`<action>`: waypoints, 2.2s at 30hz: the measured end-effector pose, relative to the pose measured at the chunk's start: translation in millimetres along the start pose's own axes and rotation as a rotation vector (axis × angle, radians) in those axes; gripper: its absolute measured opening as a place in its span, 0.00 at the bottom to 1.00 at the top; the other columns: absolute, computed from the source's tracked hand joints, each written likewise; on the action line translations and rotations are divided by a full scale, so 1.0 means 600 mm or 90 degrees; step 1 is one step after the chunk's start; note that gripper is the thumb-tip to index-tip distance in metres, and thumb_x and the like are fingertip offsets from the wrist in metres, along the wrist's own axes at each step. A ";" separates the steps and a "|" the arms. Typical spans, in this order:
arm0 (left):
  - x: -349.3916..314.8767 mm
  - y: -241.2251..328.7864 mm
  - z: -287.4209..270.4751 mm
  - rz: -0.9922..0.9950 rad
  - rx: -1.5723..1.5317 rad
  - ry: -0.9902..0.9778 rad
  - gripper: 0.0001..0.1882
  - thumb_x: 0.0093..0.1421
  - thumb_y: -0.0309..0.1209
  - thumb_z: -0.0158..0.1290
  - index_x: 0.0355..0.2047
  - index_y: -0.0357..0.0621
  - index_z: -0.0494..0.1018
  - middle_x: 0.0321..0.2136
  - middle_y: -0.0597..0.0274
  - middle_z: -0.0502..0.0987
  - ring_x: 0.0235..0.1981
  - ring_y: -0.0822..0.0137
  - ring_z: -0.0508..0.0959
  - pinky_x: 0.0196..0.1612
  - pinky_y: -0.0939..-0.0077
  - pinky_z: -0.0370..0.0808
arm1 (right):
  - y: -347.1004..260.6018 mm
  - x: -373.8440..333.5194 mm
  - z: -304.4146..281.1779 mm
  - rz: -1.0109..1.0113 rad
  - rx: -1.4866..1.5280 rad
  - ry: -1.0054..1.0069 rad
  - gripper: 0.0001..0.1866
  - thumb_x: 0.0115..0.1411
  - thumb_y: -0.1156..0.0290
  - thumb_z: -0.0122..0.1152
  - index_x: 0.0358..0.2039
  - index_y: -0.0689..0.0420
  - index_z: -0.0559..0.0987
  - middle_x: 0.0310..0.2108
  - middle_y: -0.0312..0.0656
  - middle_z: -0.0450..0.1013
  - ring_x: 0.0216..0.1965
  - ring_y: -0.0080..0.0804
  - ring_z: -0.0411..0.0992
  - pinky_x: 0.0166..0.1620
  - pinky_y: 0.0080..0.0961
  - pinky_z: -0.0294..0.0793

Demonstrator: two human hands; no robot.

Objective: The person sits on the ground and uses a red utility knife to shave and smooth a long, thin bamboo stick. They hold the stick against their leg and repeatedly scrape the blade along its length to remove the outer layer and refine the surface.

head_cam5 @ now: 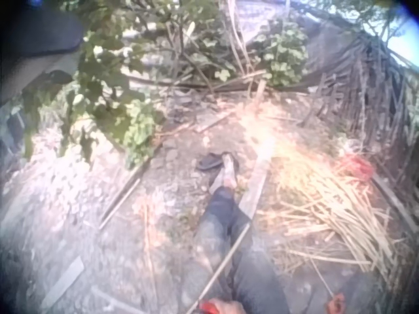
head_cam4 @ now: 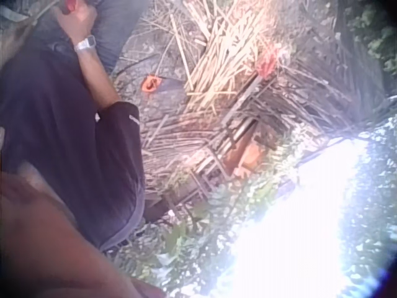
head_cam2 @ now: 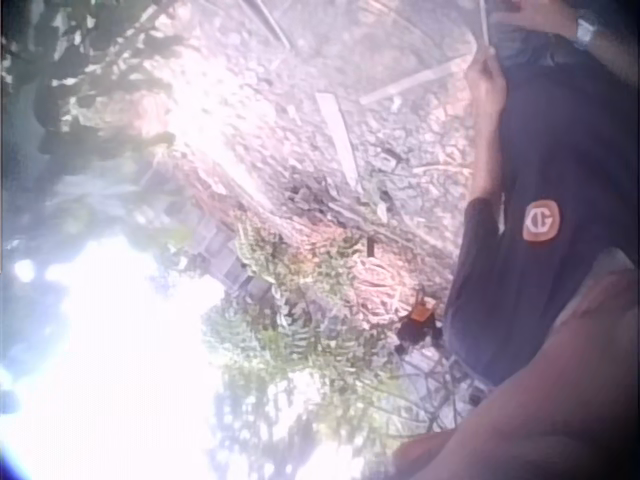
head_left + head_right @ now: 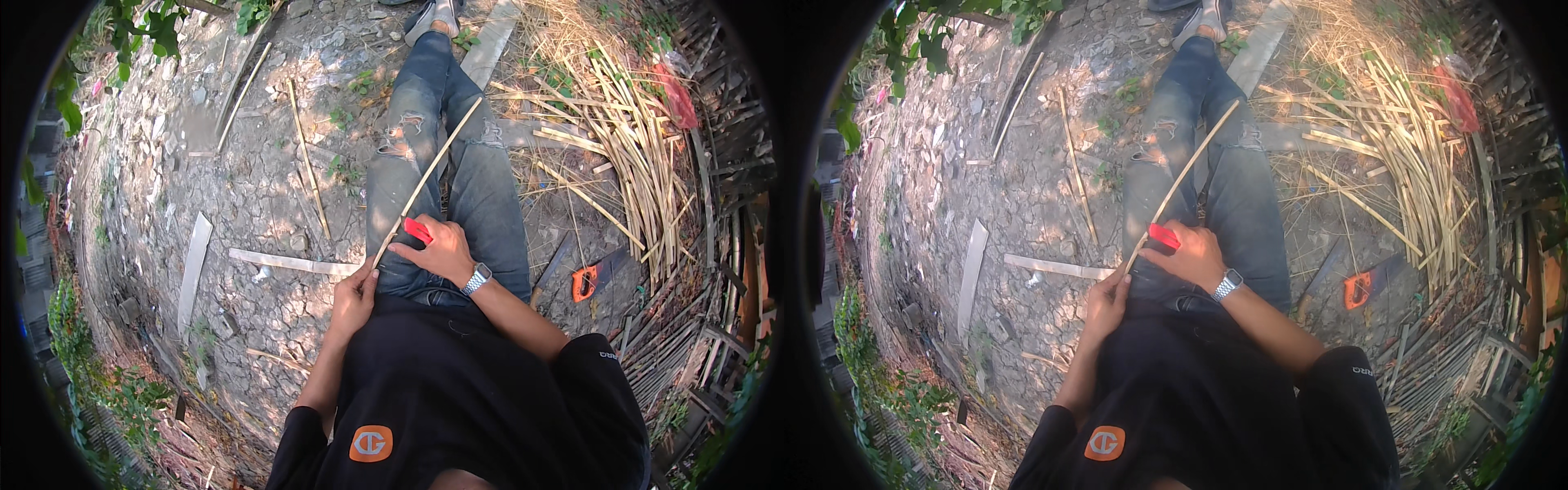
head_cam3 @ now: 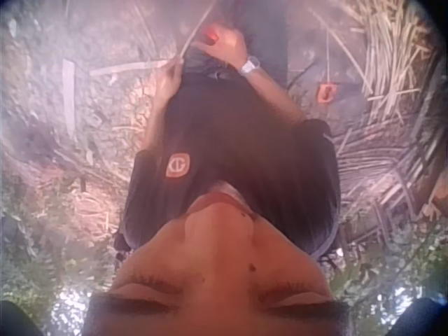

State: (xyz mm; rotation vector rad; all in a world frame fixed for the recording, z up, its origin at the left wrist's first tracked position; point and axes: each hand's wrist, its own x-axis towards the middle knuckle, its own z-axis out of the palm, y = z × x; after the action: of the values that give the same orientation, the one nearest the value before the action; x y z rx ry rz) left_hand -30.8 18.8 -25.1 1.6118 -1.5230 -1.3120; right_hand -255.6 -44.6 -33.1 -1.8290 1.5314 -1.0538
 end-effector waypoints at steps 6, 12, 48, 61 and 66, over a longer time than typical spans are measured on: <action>0.003 0.052 0.002 0.016 0.162 0.022 0.18 0.71 0.28 0.54 0.59 0.37 0.77 0.41 0.34 0.83 0.38 0.60 0.88 0.42 0.68 0.81 | 0.007 0.024 0.021 -0.048 -0.029 -0.099 0.16 0.58 0.58 0.75 0.30 0.58 0.82 0.19 0.47 0.75 0.22 0.48 0.77 0.26 0.41 0.73; 0.003 0.054 0.000 -0.027 0.164 0.001 0.18 0.71 0.28 0.54 0.59 0.37 0.77 0.44 0.32 0.82 0.43 0.52 0.87 0.44 0.65 0.81 | 0.007 0.029 0.021 -0.022 0.057 -0.117 0.13 0.62 0.65 0.69 0.27 0.60 0.79 0.20 0.50 0.74 0.22 0.52 0.75 0.26 0.41 0.71; 0.053 0.074 -0.012 -0.069 0.147 0.004 0.15 0.73 0.35 0.53 0.38 0.33 0.80 0.15 0.54 0.67 0.18 0.70 0.64 0.24 0.67 0.65 | 0.129 0.015 -0.306 0.384 0.300 0.367 0.27 0.75 0.43 0.48 0.33 0.56 0.76 0.18 0.27 0.58 0.18 0.17 0.52 0.23 0.20 0.51; 0.060 0.065 0.003 -0.019 0.186 0.033 0.17 0.73 0.34 0.53 0.30 0.32 0.75 0.15 0.46 0.66 0.16 0.62 0.64 0.24 0.60 0.66 | -0.021 0.019 -0.026 0.127 -0.131 -0.209 0.34 0.67 0.42 0.58 0.20 0.62 0.81 0.17 0.53 0.76 0.23 0.57 0.78 0.29 0.48 0.77; 0.056 0.057 0.001 -0.022 0.159 0.036 0.15 0.73 0.34 0.53 0.34 0.32 0.77 0.16 0.45 0.68 0.16 0.61 0.66 0.25 0.60 0.67 | -0.022 0.020 -0.020 0.174 -0.173 -0.246 0.31 0.66 0.40 0.57 0.26 0.59 0.85 0.22 0.53 0.79 0.27 0.55 0.80 0.33 0.49 0.79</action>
State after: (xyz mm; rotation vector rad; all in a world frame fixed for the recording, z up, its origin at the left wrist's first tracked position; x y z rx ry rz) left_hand -49.3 -20.3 -3.7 1.8195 -1.6846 -1.1188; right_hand -257.6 -52.5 -12.9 -1.7960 1.6756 -0.3530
